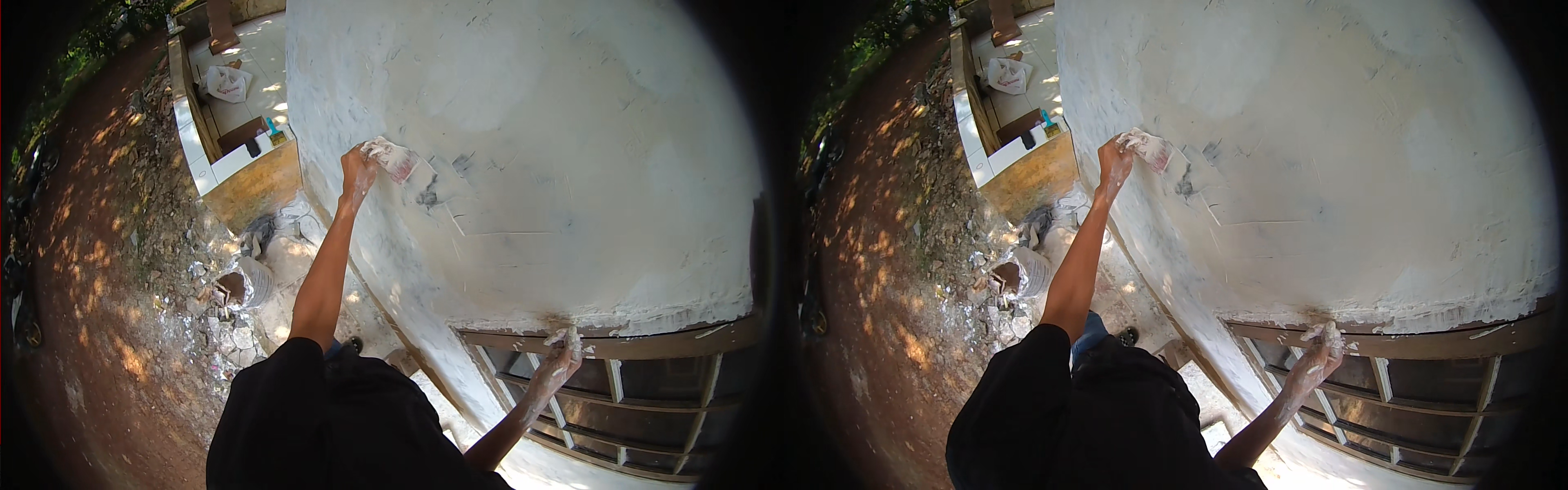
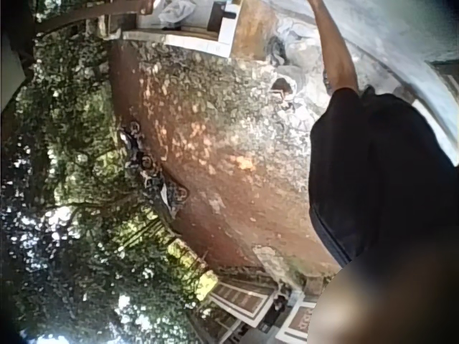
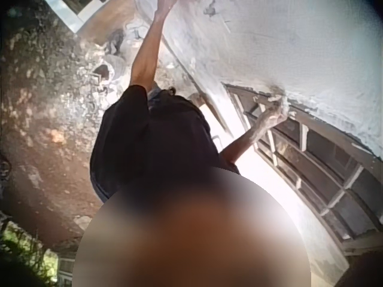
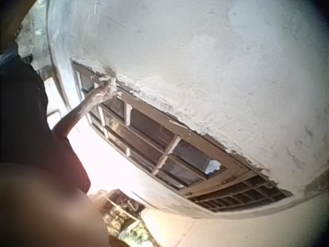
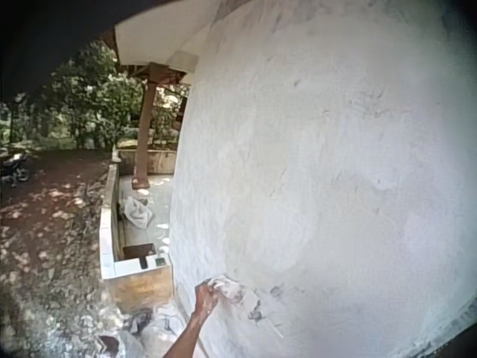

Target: The person patches and smooths an exterior wall with putty using a spatula.

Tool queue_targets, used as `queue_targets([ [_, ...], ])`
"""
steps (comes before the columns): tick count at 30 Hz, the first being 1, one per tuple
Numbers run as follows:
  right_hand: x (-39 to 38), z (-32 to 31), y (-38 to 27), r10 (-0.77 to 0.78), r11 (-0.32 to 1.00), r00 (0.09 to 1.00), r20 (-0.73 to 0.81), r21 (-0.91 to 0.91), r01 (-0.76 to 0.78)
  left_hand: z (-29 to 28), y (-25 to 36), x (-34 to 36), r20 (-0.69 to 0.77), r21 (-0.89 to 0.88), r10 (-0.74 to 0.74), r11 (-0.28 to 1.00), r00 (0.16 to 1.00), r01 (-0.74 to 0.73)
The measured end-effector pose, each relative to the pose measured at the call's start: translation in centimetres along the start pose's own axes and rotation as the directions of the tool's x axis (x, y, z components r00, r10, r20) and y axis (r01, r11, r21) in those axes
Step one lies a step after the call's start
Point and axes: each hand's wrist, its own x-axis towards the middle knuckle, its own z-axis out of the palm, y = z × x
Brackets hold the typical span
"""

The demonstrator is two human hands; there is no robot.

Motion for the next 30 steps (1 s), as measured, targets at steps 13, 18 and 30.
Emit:
queue_targets([
  [13, -0.9, 0.4, 0.3, 0.006, 1.000, 0.995, -0.095, -0.021, -0.008, -1.8, 2.9, -9.1, -0.126, 0.086, -0.259, 0.959, 0.958, 0.271],
  [18, -1.0, 0.0, 0.3, -0.002, 0.997, 1.000, -0.012, -0.082, 0.001, 5.7, 6.9, -12.5, 0.046, 0.028, 0.063, 0.998, 0.997, -0.064],
  [30, -0.9, -0.1, 0.3, -0.215, 0.958, 0.968, -0.128, -0.219, 0.184, 0.1, 5.8, -9.0, -0.094, 0.086, -0.212, 0.972, 0.973, 0.220],
])
